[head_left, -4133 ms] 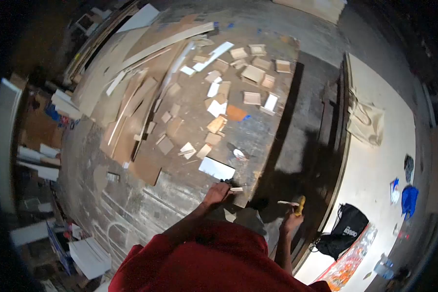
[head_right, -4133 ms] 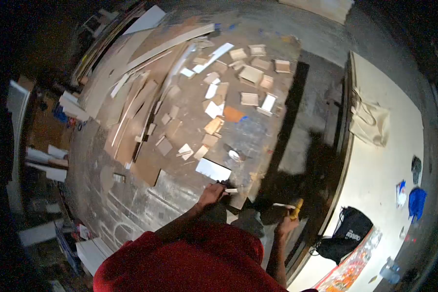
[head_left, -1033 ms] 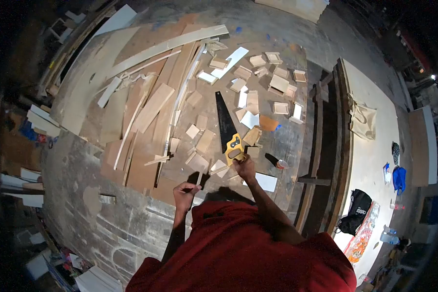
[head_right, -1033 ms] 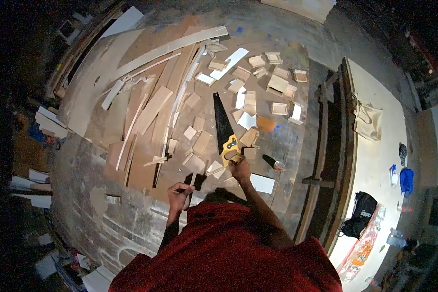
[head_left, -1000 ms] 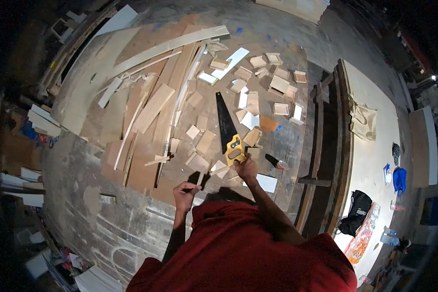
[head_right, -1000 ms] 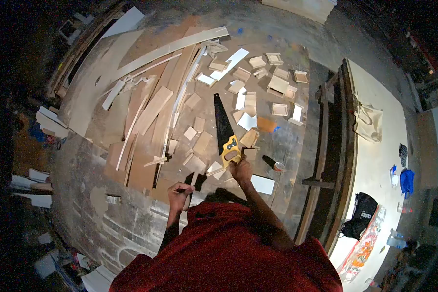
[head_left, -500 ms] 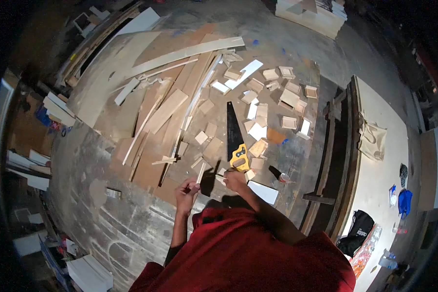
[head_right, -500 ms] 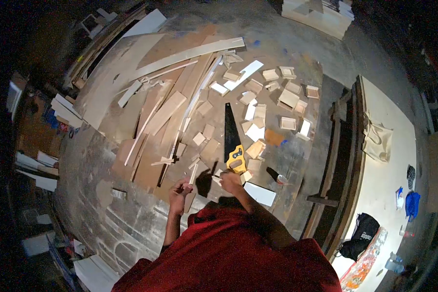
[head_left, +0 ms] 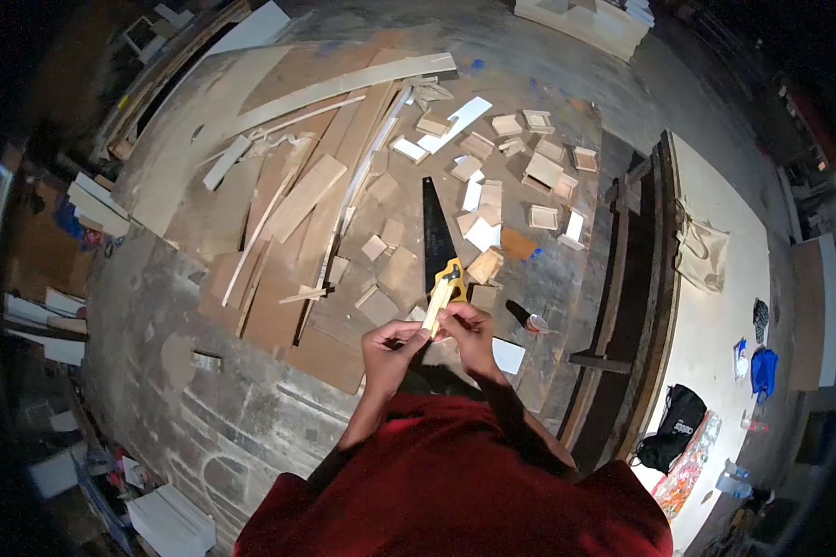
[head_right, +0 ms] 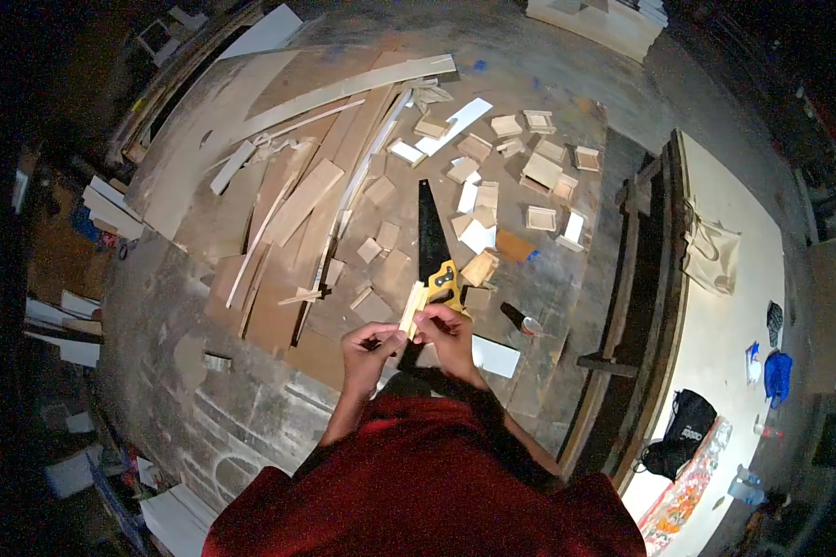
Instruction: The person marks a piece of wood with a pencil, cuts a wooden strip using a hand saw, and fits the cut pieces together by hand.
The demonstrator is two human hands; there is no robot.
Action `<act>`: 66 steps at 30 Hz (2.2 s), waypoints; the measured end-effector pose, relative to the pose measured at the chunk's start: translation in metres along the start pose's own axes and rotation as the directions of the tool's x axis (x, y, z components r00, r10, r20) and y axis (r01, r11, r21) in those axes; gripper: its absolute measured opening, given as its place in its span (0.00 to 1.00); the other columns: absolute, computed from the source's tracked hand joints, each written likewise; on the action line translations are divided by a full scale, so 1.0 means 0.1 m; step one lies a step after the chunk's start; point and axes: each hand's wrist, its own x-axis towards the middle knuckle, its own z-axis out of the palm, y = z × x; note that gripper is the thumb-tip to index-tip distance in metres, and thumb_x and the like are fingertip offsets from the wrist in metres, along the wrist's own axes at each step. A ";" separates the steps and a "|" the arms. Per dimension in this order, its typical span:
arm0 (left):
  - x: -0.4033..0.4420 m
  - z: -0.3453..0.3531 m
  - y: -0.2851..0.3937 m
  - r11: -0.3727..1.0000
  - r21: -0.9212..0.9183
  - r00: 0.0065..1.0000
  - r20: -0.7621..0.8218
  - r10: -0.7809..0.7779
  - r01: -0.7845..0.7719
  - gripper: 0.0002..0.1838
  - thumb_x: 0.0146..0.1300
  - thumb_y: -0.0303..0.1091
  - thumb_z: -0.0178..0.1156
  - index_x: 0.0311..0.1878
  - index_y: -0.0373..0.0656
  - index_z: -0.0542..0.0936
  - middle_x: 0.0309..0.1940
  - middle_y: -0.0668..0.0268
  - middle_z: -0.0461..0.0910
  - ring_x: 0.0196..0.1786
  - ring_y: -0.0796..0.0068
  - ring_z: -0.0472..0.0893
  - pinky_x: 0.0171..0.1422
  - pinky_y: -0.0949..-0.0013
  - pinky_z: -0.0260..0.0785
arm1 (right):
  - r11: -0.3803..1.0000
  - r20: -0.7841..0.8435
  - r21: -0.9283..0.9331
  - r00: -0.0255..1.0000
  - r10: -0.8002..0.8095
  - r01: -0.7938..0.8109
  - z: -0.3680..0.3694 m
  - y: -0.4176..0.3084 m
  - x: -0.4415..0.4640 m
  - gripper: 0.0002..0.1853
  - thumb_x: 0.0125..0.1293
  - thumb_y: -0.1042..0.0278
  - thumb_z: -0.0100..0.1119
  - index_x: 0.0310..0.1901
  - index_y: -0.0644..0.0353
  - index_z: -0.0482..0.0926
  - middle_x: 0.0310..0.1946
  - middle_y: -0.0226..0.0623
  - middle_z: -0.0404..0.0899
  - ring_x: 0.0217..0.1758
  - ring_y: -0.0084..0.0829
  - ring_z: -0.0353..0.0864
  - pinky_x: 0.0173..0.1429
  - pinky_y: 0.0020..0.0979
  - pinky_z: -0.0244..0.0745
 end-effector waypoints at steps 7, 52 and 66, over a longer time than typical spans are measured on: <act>-0.03 0.10 -0.08 0.992 0.051 0.985 0.137 0.109 -0.117 0.10 0.66 0.21 0.71 0.49 0.32 0.88 0.38 0.61 0.91 0.39 0.81 0.87 0.44 0.77 0.78 | 0.999 -0.104 0.015 0.993 -0.050 0.052 -0.04 -0.20 -0.15 0.10 0.73 0.72 0.68 0.52 0.66 0.87 0.40 0.34 0.88 0.37 0.21 0.86 0.41 0.28 0.86; -0.15 1.08 0.30 0.946 0.286 0.931 0.363 0.039 -0.152 0.05 0.71 0.28 0.69 0.42 0.35 0.85 0.27 0.70 0.85 0.29 0.90 0.77 0.32 0.80 0.66 | 0.996 -0.050 0.063 0.996 0.071 -0.068 -0.95 -0.78 -0.51 0.09 0.71 0.72 0.70 0.49 0.66 0.88 0.41 0.36 0.89 0.39 0.25 0.88 0.43 0.31 0.90; -0.06 1.19 0.35 0.942 0.297 0.942 0.332 0.050 -0.154 0.06 0.71 0.28 0.68 0.43 0.34 0.86 0.30 0.65 0.87 0.33 0.85 0.84 0.38 0.76 0.74 | 0.991 -0.199 0.098 0.978 -0.068 0.089 -0.85 -0.74 -0.46 0.12 0.67 0.73 0.75 0.51 0.65 0.89 0.43 0.36 0.90 0.40 0.23 0.87 0.47 0.30 0.87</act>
